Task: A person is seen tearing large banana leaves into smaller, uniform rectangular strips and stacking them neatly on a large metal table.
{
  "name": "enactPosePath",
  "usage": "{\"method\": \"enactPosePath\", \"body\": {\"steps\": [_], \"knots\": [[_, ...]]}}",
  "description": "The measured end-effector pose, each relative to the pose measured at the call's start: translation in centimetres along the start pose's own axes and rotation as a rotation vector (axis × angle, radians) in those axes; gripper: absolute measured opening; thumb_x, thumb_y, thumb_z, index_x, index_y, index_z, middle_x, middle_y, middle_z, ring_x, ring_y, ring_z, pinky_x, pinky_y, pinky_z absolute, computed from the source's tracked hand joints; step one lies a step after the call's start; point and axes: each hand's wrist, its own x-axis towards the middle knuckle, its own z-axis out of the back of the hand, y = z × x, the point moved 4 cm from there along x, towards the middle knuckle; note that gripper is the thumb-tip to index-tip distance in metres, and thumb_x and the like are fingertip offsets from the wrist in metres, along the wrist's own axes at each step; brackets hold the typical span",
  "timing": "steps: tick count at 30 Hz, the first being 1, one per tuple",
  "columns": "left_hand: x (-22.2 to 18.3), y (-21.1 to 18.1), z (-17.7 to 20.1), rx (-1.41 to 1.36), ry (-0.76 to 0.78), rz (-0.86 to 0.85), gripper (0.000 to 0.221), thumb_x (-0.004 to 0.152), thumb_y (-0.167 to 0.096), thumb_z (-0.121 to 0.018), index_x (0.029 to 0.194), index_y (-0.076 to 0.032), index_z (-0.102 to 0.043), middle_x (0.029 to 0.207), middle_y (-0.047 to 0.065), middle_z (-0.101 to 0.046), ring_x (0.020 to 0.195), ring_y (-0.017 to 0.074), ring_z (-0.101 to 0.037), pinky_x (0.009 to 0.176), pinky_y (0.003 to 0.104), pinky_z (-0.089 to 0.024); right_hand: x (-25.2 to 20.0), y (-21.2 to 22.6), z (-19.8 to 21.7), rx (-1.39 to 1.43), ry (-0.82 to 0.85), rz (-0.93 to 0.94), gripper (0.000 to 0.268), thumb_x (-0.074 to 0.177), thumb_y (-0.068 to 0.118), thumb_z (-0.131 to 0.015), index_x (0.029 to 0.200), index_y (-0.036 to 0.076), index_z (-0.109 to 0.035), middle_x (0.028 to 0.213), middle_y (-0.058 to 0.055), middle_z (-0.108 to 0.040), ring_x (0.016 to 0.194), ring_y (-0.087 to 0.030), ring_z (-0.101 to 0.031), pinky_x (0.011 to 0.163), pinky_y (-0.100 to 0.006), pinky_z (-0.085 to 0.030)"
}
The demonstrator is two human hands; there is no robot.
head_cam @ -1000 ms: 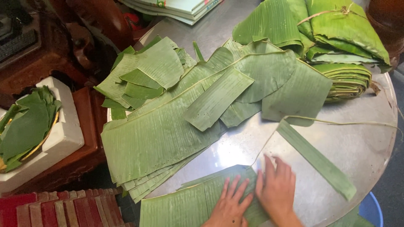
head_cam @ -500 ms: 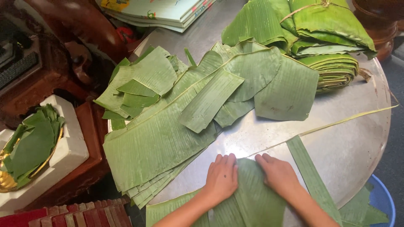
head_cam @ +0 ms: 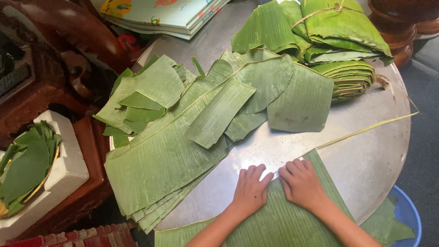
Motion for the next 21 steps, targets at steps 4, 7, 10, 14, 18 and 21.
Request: {"method": "enactPosePath", "body": {"steps": [4, 7, 10, 14, 18, 21], "knots": [[-0.4, 0.4, 0.0, 0.024, 0.032, -0.092, 0.032, 0.08, 0.003, -0.052, 0.108, -0.013, -0.055, 0.115, 0.015, -0.051, 0.094, 0.0342, -0.045, 0.072, 0.044, -0.032, -0.9, -0.9, -0.8, 0.076, -0.016, -0.018, 0.01, 0.091, 0.02, -0.056, 0.084, 0.014, -0.054, 0.08, -0.005, -0.053, 0.078, -0.029, -0.048, 0.07, -0.043, -0.035], [-1.0, 0.9, -0.5, -0.025, 0.08, -0.053, 0.037, 0.078, 0.007, -0.055, 0.106, -0.015, -0.061, 0.123, 0.017, -0.05, 0.108, 0.0362, -0.046, 0.08, 0.046, -0.034, -1.7, -1.3, -1.7, 0.069, 0.01, 0.033, 0.015, 0.071, 0.012, -0.058, 0.086, 0.014, -0.054, 0.081, -0.005, -0.051, 0.079, -0.029, -0.047, 0.068, -0.044, -0.035], [-1.0, 1.2, -0.6, -0.037, 0.062, -0.013, 0.035, 0.073, 0.004, -0.055, 0.103, -0.015, -0.059, 0.122, 0.016, -0.05, 0.106, 0.0364, -0.046, 0.08, 0.047, -0.033, -2.1, -1.6, -2.0, 0.042, 0.008, 0.069, 0.016, 0.072, 0.012, -0.06, 0.087, 0.015, -0.057, 0.083, -0.004, -0.055, 0.08, -0.027, -0.05, 0.067, -0.043, -0.036], [-0.8, 1.1, -0.3, -0.034, 0.094, 0.047, 0.026, 0.077, 0.004, -0.055, 0.098, -0.012, -0.057, 0.127, 0.019, -0.047, 0.113, 0.0384, -0.044, 0.085, 0.049, -0.032, -2.2, -1.0, -1.0, 0.034, -0.024, 0.054, 0.011, 0.072, 0.01, -0.057, 0.08, 0.015, -0.052, 0.078, -0.004, -0.05, 0.076, -0.028, -0.047, 0.067, -0.043, -0.034], [-0.8, 1.1, -0.2, -0.063, 0.129, 0.061, 0.02, 0.086, 0.003, -0.053, 0.099, -0.012, -0.054, 0.134, 0.021, -0.043, 0.121, 0.0406, -0.04, 0.089, 0.052, -0.031, -3.3, -0.5, -1.1, -0.016, 0.001, 0.014, 0.012, 0.07, 0.011, -0.057, 0.081, 0.015, -0.053, 0.075, -0.004, -0.049, 0.075, -0.029, -0.047, 0.066, -0.044, -0.034], [-0.8, 1.0, -0.2, -0.068, 0.131, 0.063, 0.021, 0.086, 0.004, -0.053, 0.099, -0.012, -0.055, 0.137, 0.022, -0.043, 0.125, 0.0414, -0.039, 0.09, 0.054, -0.031, -3.9, -0.2, -1.0, -0.034, -0.018, -0.009, 0.013, 0.07, 0.009, -0.056, 0.081, 0.015, -0.054, 0.073, -0.004, -0.049, 0.074, -0.028, -0.047, 0.066, -0.044, -0.033]]}}
